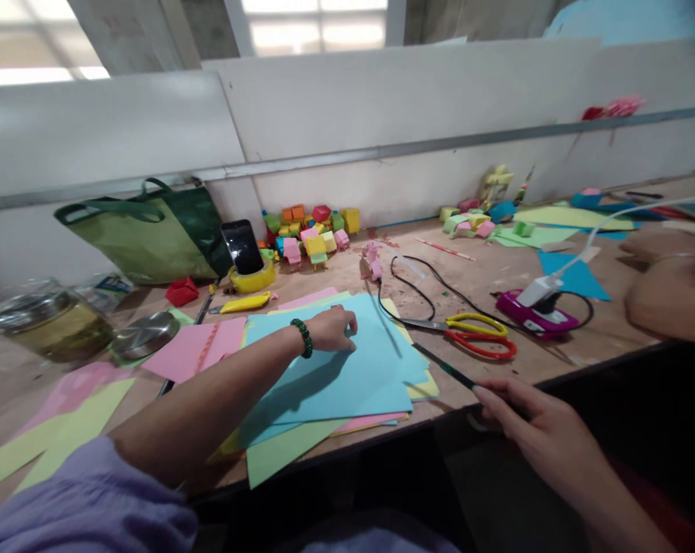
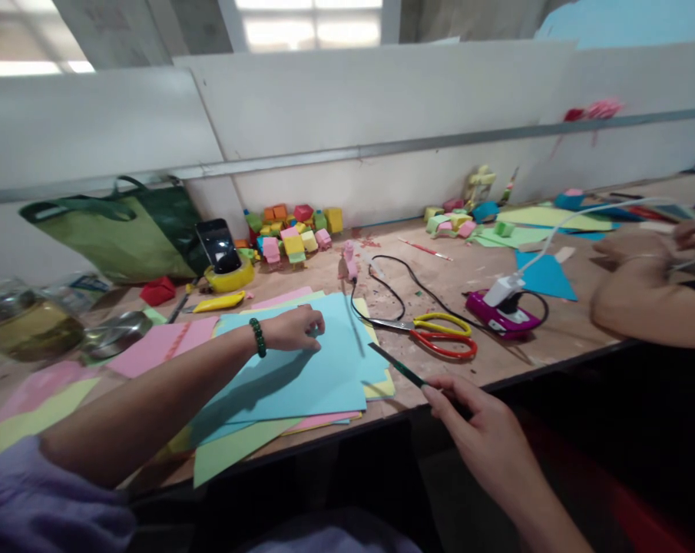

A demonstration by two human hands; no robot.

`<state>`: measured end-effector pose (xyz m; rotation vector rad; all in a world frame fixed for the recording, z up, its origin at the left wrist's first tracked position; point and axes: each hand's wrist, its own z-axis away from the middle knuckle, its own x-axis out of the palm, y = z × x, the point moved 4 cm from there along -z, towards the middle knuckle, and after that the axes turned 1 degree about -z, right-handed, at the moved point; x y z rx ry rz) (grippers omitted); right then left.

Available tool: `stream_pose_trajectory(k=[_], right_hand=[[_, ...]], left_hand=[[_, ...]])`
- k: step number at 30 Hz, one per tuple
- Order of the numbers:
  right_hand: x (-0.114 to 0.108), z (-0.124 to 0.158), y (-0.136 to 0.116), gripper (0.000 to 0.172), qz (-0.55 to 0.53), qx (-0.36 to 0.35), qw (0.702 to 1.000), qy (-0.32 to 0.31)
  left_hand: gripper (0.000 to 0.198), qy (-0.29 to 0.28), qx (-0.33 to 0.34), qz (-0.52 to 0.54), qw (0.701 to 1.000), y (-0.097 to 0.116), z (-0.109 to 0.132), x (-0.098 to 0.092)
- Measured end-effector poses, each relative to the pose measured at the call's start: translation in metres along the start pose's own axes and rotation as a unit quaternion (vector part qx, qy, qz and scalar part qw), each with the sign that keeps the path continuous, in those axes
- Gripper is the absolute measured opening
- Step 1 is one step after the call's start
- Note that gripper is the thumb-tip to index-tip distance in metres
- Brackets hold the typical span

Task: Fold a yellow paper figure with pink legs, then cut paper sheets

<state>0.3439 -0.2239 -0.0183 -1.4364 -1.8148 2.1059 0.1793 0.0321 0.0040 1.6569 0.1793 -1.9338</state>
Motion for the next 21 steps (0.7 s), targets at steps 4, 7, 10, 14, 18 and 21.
stream_pose_trajectory(k=[4, 7, 10, 14, 18, 21], right_hand=[[0.0015, -0.0007, 0.0008, 0.039, -0.004, -0.002, 1.0, -0.007], [0.0016, -0.0009, -0.0005, 0.039, -0.004, 0.004, 1.0, -0.003], [0.0013, -0.0006, -0.0031, 0.038, 0.0, -0.001, 1.0, 0.0], [0.0005, 0.0006, -0.001, 0.037, -0.003, 0.0, 1.0, 0.007], [0.0006, 0.0037, 0.0052, 0.041, -0.003, 0.007, 1.0, -0.004], [0.0024, 0.0064, 0.0043, 0.044, 0.004, 0.009, 0.999, -0.032]], left_hand=[[0.044, -0.009, 0.008, 0.001, 1.0, 0.0015, -0.0019, 0.0017], [0.039, -0.011, 0.011, -0.002, 1.0, 0.0029, -0.0035, 0.0013], [0.045, -0.008, 0.007, 0.004, 1.0, 0.0044, -0.0057, 0.001], [0.04, -0.009, 0.01, 0.031, 0.999, 0.0044, -0.0096, 0.0013], [0.017, -0.042, 0.037, 0.109, 0.992, 0.0001, -0.0093, 0.0012], [0.017, -0.056, 0.051, 0.178, 0.981, -0.0042, -0.0056, -0.0013]])
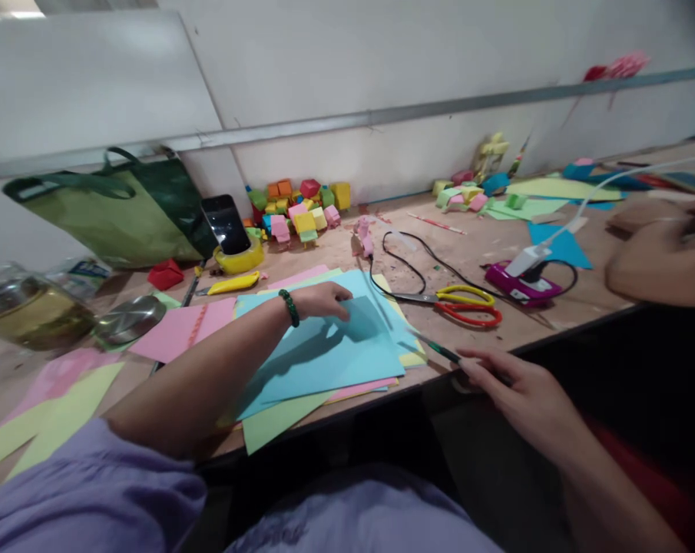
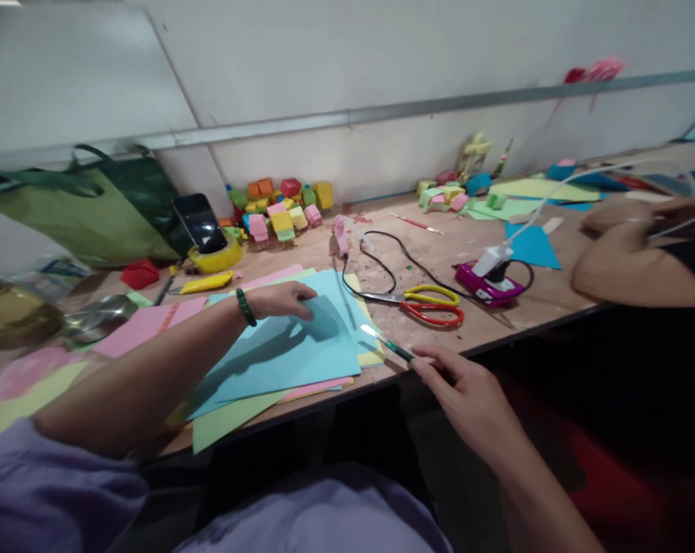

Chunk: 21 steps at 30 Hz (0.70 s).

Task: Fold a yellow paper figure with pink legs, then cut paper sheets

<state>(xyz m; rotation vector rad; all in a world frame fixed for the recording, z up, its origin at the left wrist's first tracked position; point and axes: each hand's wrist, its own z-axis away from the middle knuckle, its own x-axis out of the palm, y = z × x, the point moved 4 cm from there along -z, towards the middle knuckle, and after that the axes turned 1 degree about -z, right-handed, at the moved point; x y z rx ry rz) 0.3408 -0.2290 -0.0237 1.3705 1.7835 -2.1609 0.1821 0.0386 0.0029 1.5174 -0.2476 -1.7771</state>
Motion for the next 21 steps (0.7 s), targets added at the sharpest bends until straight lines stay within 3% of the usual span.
stream_pose_trajectory(k=[5, 9, 12, 16, 19, 21], right_hand=[[0.006, -0.001, -0.011, 0.039, -0.004, -0.018, 0.999, -0.05], [0.01, -0.005, -0.018, 0.037, 0.002, -0.028, 0.997, -0.067], [0.014, -0.005, -0.023, 0.031, -0.014, -0.044, 0.993, -0.104], [0.015, -0.004, -0.027, 0.028, -0.021, -0.045, 0.99, -0.135], [0.013, -0.002, -0.026, 0.032, -0.018, -0.031, 0.985, -0.166], [0.012, 0.001, -0.025, 0.034, -0.02, -0.029, 0.982, -0.187]], left_hand=[[0.024, -0.015, 0.002, 0.1, 0.995, -0.005, 0.008, -0.005], [0.028, -0.043, -0.001, 0.249, 0.968, -0.011, 0.011, -0.004], [0.026, -0.043, 0.004, 0.28, 0.959, -0.014, 0.011, -0.004], [0.034, -0.016, 0.026, 0.217, 0.976, -0.014, 0.012, -0.003], [0.053, 0.084, 0.059, 0.059, 0.993, -0.005, 0.021, 0.0], [0.071, 0.147, 0.089, -0.071, 0.983, 0.006, 0.035, 0.008]])
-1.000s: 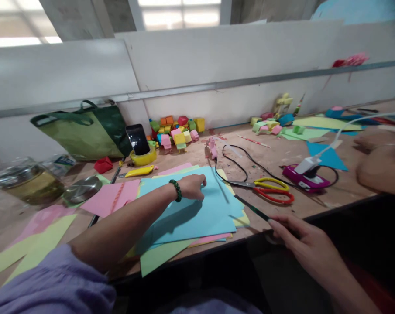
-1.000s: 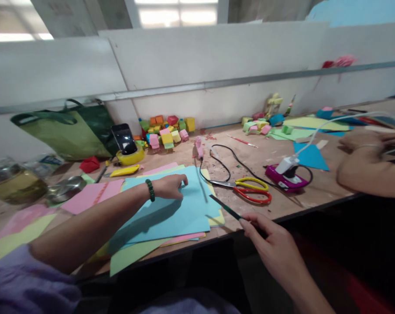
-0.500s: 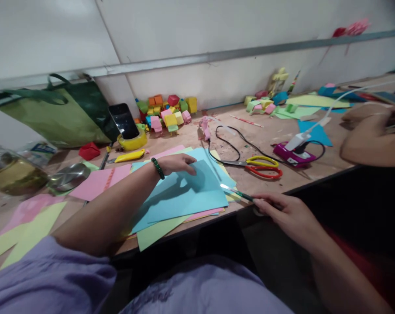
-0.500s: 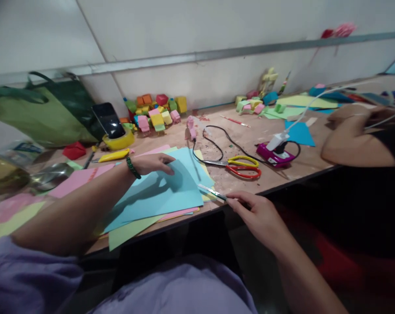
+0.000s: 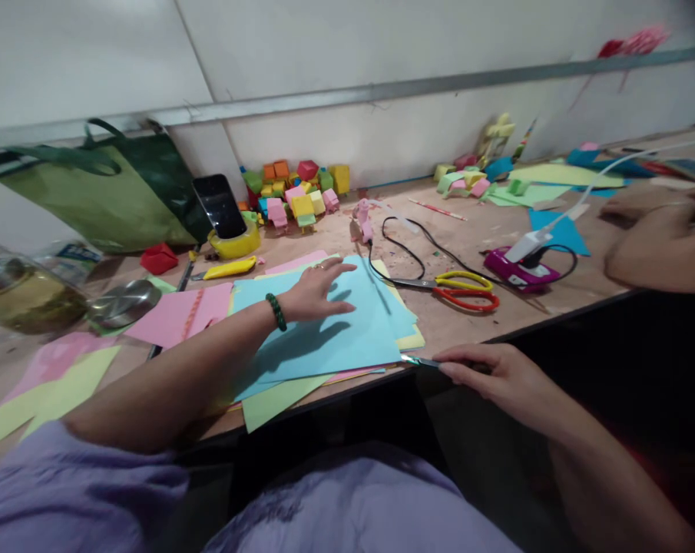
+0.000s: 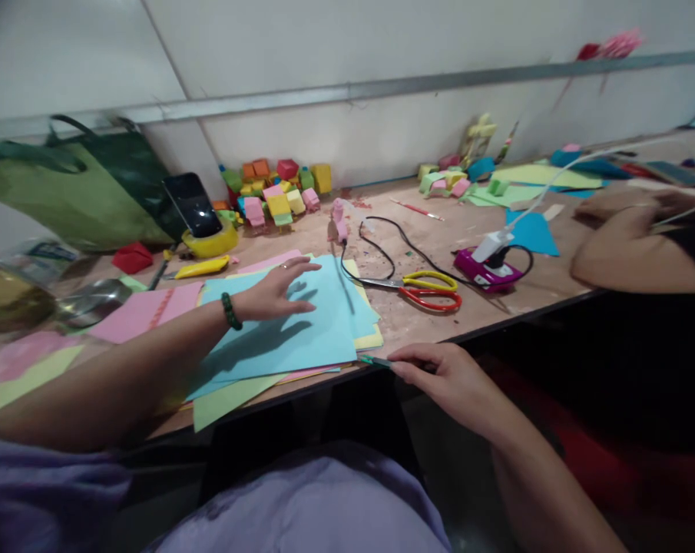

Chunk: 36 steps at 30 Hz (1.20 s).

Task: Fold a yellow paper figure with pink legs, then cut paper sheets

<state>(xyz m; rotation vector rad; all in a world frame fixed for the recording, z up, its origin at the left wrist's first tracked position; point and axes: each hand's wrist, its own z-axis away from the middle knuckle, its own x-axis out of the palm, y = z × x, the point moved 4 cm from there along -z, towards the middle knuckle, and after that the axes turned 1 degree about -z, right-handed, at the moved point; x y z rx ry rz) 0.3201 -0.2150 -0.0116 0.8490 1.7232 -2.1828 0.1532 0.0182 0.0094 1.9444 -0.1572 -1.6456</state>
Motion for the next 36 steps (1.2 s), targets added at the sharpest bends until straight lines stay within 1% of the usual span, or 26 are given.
stream_pose_trajectory(k=[1, 2, 4, 6, 9, 12, 14, 18, 24, 30, 33, 36], right_hand=[[0.0, 0.002, 0.001, 0.036, -0.002, 0.0, 1.0, -0.007], [0.0, 0.003, 0.001, 0.036, -0.003, 0.0, 1.0, -0.01], [0.0, 0.006, 0.003, 0.037, -0.007, -0.001, 1.0, -0.007], [0.001, 0.008, 0.004, 0.036, -0.013, -0.004, 1.0, -0.01], [0.006, 0.008, 0.005, 0.033, -0.008, -0.013, 1.0, -0.025], [0.011, 0.007, 0.006, 0.031, 0.008, -0.027, 0.999, -0.034], [0.012, 0.006, 0.006, 0.03, 0.01, -0.028, 0.999, -0.028], [0.011, 0.006, 0.007, 0.029, -0.01, -0.026, 1.0, -0.009], [0.008, 0.006, 0.008, 0.029, -0.04, -0.013, 0.999, 0.0], [0.011, 0.005, 0.011, 0.029, -0.031, -0.027, 0.999, 0.004], [0.013, 0.005, 0.01, 0.031, -0.031, -0.022, 0.999, 0.02], [0.012, 0.007, 0.011, 0.03, -0.031, -0.014, 0.999, 0.015]], left_hand=[[0.076, 0.001, 0.026, -0.052, 0.998, 0.008, 0.008, 0.005], [0.075, -0.021, 0.053, -0.084, 0.995, 0.016, 0.016, 0.011], [0.067, -0.084, 0.097, -0.11, 0.986, 0.028, 0.03, 0.025], [0.062, -0.138, 0.117, -0.108, 0.978, 0.032, 0.04, 0.036], [0.057, -0.171, 0.121, -0.105, 0.972, 0.03, 0.044, 0.044], [0.055, -0.172, 0.126, -0.114, 0.97, 0.026, 0.043, 0.047], [0.055, -0.171, 0.129, -0.12, 0.969, 0.026, 0.042, 0.048], [0.055, -0.164, 0.134, -0.122, 0.97, 0.026, 0.043, 0.049], [0.055, -0.166, 0.134, -0.126, 0.969, 0.027, 0.043, 0.049], [0.055, -0.166, 0.13, -0.12, 0.97, 0.028, 0.043, 0.048], [0.055, -0.167, 0.128, -0.121, 0.97, 0.027, 0.043, 0.048], [0.055, -0.172, 0.123, -0.121, 0.97, 0.03, 0.043, 0.048]])
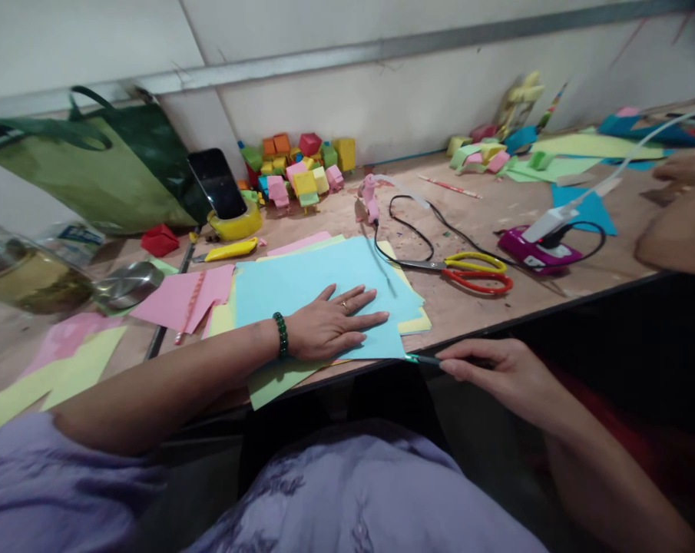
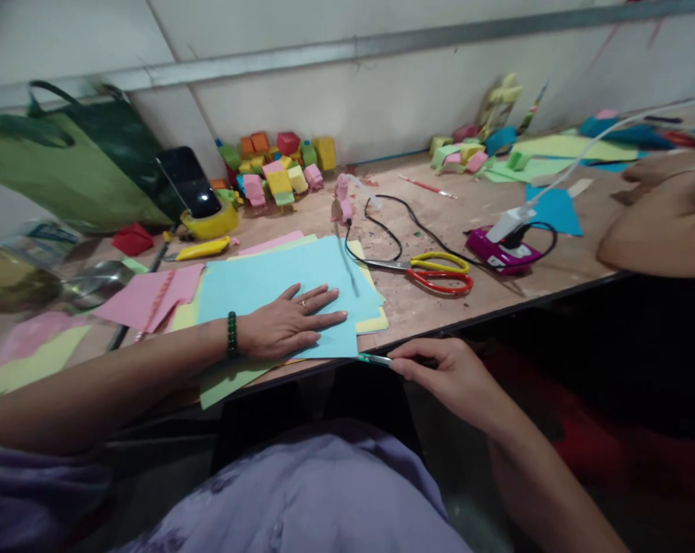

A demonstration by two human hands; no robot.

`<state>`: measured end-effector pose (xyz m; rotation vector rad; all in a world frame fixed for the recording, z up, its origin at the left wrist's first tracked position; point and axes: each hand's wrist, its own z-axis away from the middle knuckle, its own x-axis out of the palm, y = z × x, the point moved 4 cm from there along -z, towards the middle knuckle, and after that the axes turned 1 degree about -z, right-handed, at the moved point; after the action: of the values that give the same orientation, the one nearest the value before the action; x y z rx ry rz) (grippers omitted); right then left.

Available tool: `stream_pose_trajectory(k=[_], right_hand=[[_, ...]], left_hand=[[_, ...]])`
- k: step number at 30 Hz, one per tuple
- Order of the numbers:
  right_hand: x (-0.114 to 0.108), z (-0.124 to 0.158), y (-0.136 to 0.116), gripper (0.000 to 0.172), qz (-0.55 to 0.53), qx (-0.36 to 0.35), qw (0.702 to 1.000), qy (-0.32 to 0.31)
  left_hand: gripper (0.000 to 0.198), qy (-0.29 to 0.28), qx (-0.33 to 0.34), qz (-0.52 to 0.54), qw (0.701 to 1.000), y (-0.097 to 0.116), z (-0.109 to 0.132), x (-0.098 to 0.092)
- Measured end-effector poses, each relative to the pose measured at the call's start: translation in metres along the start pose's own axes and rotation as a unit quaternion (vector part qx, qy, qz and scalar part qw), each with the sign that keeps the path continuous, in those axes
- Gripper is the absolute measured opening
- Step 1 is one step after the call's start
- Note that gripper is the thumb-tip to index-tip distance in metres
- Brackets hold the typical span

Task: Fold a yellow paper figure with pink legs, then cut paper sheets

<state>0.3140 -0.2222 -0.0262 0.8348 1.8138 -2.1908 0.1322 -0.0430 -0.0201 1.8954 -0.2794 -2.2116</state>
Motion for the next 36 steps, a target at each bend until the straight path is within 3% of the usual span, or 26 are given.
stream_pose_trajectory(k=[9, 36], right_hand=[[-0.011, 0.008, 0.004, 0.028, 0.017, 0.019, 1.0, 0.007], [0.003, 0.011, -0.003, 0.032, 0.02, -0.008, 0.999, 0.025]], left_hand=[[0.052, -0.005, -0.04, 0.013, 0.999, 0.02, -0.005, 0.003], [0.052, 0.008, -0.034, 0.003, 0.999, 0.019, -0.005, 0.005]])
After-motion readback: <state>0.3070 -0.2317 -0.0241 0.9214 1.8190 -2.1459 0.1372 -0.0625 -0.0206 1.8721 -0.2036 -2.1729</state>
